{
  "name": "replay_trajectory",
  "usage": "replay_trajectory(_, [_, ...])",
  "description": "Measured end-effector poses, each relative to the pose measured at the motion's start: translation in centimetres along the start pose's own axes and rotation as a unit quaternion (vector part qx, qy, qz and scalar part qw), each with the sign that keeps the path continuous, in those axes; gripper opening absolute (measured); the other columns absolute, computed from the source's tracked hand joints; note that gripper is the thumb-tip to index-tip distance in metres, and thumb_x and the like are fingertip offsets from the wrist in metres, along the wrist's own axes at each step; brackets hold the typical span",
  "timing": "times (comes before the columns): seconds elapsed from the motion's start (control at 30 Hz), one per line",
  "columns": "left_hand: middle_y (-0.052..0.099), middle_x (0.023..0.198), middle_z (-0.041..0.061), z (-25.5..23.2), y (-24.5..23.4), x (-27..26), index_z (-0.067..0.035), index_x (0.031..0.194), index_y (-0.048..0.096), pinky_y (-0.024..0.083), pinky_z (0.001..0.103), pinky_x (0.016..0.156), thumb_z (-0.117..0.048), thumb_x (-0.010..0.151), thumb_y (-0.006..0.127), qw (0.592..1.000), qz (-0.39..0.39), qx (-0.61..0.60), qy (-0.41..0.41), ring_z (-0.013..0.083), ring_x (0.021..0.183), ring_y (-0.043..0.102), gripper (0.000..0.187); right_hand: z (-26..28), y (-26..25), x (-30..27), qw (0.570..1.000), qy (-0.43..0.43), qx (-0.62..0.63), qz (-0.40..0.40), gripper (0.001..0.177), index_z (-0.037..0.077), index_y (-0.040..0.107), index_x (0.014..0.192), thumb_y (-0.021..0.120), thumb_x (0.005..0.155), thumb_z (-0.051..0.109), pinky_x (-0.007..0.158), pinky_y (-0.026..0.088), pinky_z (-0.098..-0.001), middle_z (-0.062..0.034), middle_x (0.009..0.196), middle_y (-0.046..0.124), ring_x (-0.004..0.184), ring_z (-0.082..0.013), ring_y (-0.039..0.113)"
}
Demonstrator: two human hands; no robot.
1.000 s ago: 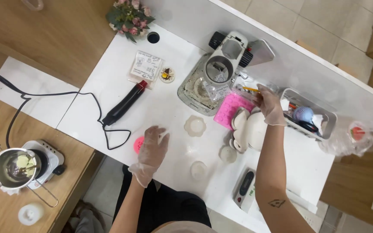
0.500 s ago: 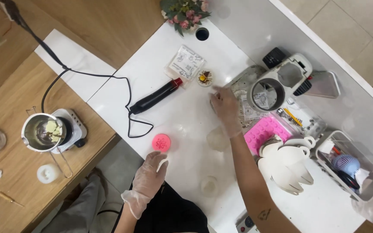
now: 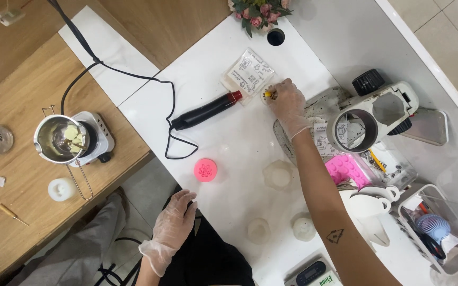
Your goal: Melting wax chunks in a small pot on a heating plate and stirring for preparation.
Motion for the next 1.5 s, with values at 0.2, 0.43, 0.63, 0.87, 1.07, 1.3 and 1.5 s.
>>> replay_trajectory(0.2, [0.061, 0.135, 0.006, -0.5, -0.4, 0.4, -0.017, 0.123, 0.064, 0.057, 0.039, 0.089, -0.025, 0.091, 0.066, 0.999, 0.032, -0.006, -0.025, 0.0294, 0.105, 0.069, 0.033, -0.7, -0.4, 0.1, 0.982, 0.117, 0.144, 0.041, 0.023, 0.009, 0.076, 0.098, 0.084, 0.080, 0.022, 0.089, 0.054, -0.0341, -0.0050, 0.113, 0.061, 0.098, -0.0185, 0.066])
replay_trajectory(0.43, [0.066, 0.127, 0.003, -1.1, -0.2, 1.0, -0.018, 0.124, 0.064, 0.057, 0.039, 0.085, -0.026, 0.092, 0.064, 0.999, 0.049, 0.000, 0.017, 0.0277, 0.099, 0.071, 0.033, -3.2, 0.4, -2.2, 0.732, 0.210, 0.647, 0.041, 0.026, 0.008, 0.069, 0.117, 0.071, 0.098, 0.025, 0.084, 0.048, -0.0247, -0.0043, 0.111, 0.067, 0.089, -0.0093, 0.058])
replay_trajectory(0.63, [0.069, 0.119, 0.005, -3.4, -1.8, 1.4, -0.017, 0.125, 0.063, 0.057, 0.036, 0.085, -0.027, 0.097, 0.059, 0.991, 0.106, -0.078, -0.002, 0.0258, 0.096, 0.072, 0.030, 1.8, -1.8, -5.3, 0.382, 0.037, 0.911, 0.148, 0.025, 0.007, 0.066, 0.123, 0.067, 0.103, 0.021, 0.081, 0.045, -0.0257, -0.0045, 0.114, 0.063, 0.087, -0.0105, 0.052])
replay_trajectory(0.87, [0.045, 0.153, 0.023, -4.4, -8.3, 3.6, -0.007, 0.154, 0.035, 0.047, 0.041, 0.112, -0.044, 0.105, 0.045, 0.759, 0.040, -0.648, 0.047, 0.0271, 0.135, 0.055, 0.063, 19.2, -12.4, -8.7, 0.763, -0.117, 0.625, 0.118, 0.015, 0.003, 0.068, 0.105, 0.071, 0.092, 0.011, 0.102, 0.048, -0.0262, -0.0065, 0.115, 0.069, 0.116, -0.0092, 0.063])
replay_trajectory(1.07, [0.054, 0.150, 0.021, -8.3, -5.4, 20.6, 0.004, 0.148, 0.049, 0.032, 0.041, 0.122, -0.048, 0.110, 0.028, 0.499, 0.056, -0.855, 0.129, 0.0322, 0.144, 0.045, 0.068, 28.7, -6.4, -10.8, 0.863, -0.056, 0.471, -0.174, 0.011, 0.002, 0.070, 0.102, 0.068, 0.097, 0.011, 0.092, 0.053, -0.0261, -0.0021, 0.103, 0.072, 0.097, -0.0096, 0.066])
replay_trajectory(1.3, [0.054, 0.149, 0.018, -4.1, -6.1, 19.2, 0.005, 0.146, 0.049, 0.030, 0.040, 0.121, -0.041, 0.110, 0.035, 0.555, 0.037, -0.817, 0.151, 0.0265, 0.144, 0.046, 0.060, 21.8, 8.2, -6.7, 0.152, 0.175, 0.967, 0.106, 0.020, 0.006, 0.069, 0.098, 0.063, 0.106, 0.023, 0.080, 0.054, -0.0283, -0.0034, 0.078, 0.061, 0.075, -0.0150, 0.056])
replay_trajectory(1.5, [0.057, 0.145, 0.017, 1.3, -10.2, 14.9, 0.003, 0.147, 0.050, 0.034, 0.040, 0.122, -0.039, 0.112, 0.037, 0.504, 0.018, -0.853, 0.134, 0.0274, 0.139, 0.050, 0.056, 30.1, 2.3, -10.0, 0.249, 0.280, 0.926, 0.042, 0.029, 0.003, 0.073, 0.119, 0.055, 0.105, 0.022, 0.072, 0.049, -0.0254, -0.0083, 0.110, 0.074, 0.095, -0.0165, 0.068])
Point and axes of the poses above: each hand's wrist, its own x-axis towards the middle knuckle, its own y-axis out of the palm, z = x × y, the point moved 5 cm from there along x, towards the middle knuckle
